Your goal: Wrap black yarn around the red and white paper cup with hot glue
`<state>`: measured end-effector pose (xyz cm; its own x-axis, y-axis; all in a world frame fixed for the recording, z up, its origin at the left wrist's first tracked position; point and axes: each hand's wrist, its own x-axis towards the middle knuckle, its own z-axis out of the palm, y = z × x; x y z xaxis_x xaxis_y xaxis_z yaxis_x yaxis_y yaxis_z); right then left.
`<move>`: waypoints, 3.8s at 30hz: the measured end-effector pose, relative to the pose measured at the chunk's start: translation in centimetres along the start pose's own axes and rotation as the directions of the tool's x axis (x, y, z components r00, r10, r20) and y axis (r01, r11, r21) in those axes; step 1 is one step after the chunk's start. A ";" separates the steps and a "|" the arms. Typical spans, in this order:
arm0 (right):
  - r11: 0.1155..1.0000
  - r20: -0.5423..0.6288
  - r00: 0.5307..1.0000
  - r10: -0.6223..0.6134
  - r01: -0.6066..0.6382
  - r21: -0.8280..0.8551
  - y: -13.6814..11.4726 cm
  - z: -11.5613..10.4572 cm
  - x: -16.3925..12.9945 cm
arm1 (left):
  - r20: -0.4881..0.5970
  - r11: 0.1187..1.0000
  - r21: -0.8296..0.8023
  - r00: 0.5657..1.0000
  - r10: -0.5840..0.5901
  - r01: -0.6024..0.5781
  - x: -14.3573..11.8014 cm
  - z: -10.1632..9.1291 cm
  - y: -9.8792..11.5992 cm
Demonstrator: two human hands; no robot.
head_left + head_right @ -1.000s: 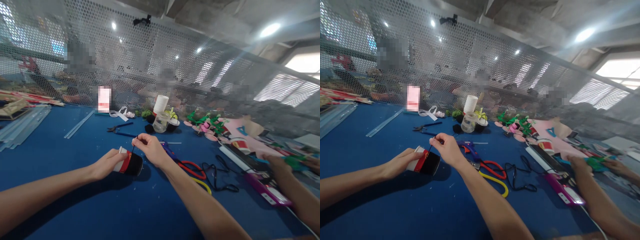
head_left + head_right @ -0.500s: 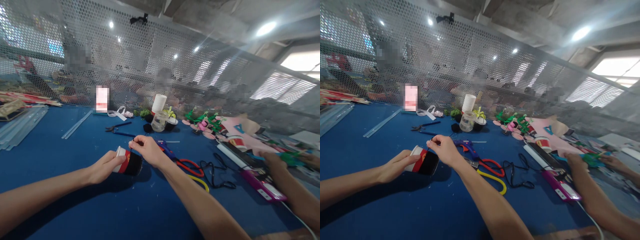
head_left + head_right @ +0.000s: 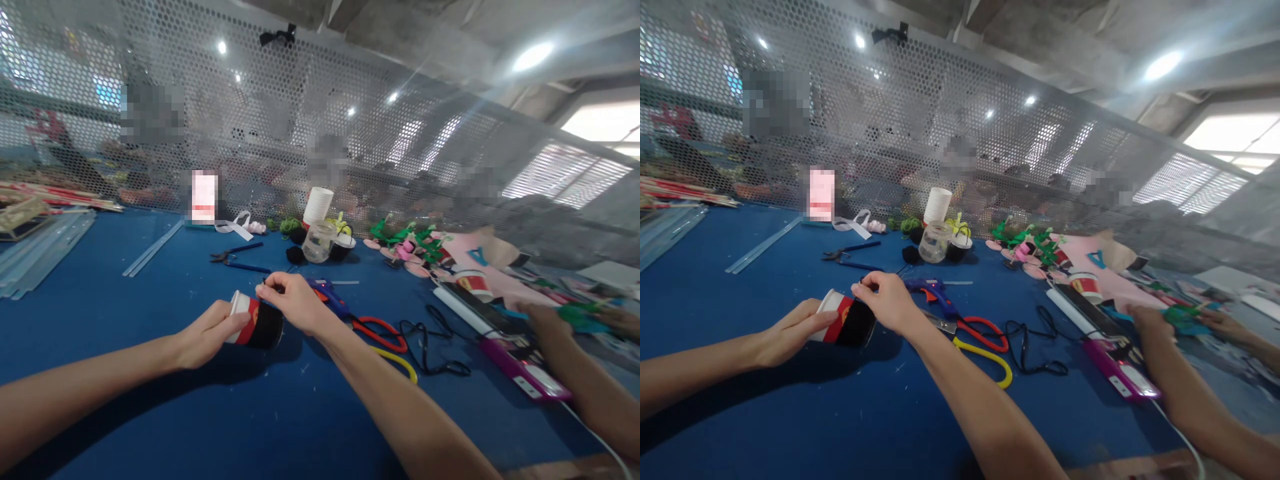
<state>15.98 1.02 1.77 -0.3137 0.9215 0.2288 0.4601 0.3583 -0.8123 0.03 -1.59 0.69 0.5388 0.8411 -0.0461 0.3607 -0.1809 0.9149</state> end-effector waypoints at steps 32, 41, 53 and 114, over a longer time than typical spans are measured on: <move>0.991 0.321 0.940 0.114 -0.131 0.033 -1.1 -3.2 -0.5 | -0.059 0.981 0.024 0.979 0.193 -0.192 0.0 -0.6 -0.2; 0.994 0.328 0.943 0.052 -0.079 0.070 0.6 -1.9 -2.9 | 0.041 0.949 -0.311 0.998 -0.038 0.049 0.7 -0.3 -0.5; 0.951 0.232 0.946 -0.228 0.267 -0.155 0.0 -0.4 -3.8 | -0.026 0.961 -0.257 0.993 -0.111 0.101 0.9 0.4 -0.4; 0.866 -0.073 0.996 -0.044 0.002 -0.500 -0.8 -2.1 -7.1 | -0.258 0.977 -0.139 0.947 -0.191 0.159 1.9 -0.2 -1.0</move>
<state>19.62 -5.50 1.92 -0.2726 0.9132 0.3030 0.8133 0.3869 -0.4345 0.59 0.30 -0.20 0.2451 0.9627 -0.1148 0.3329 0.0276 0.9426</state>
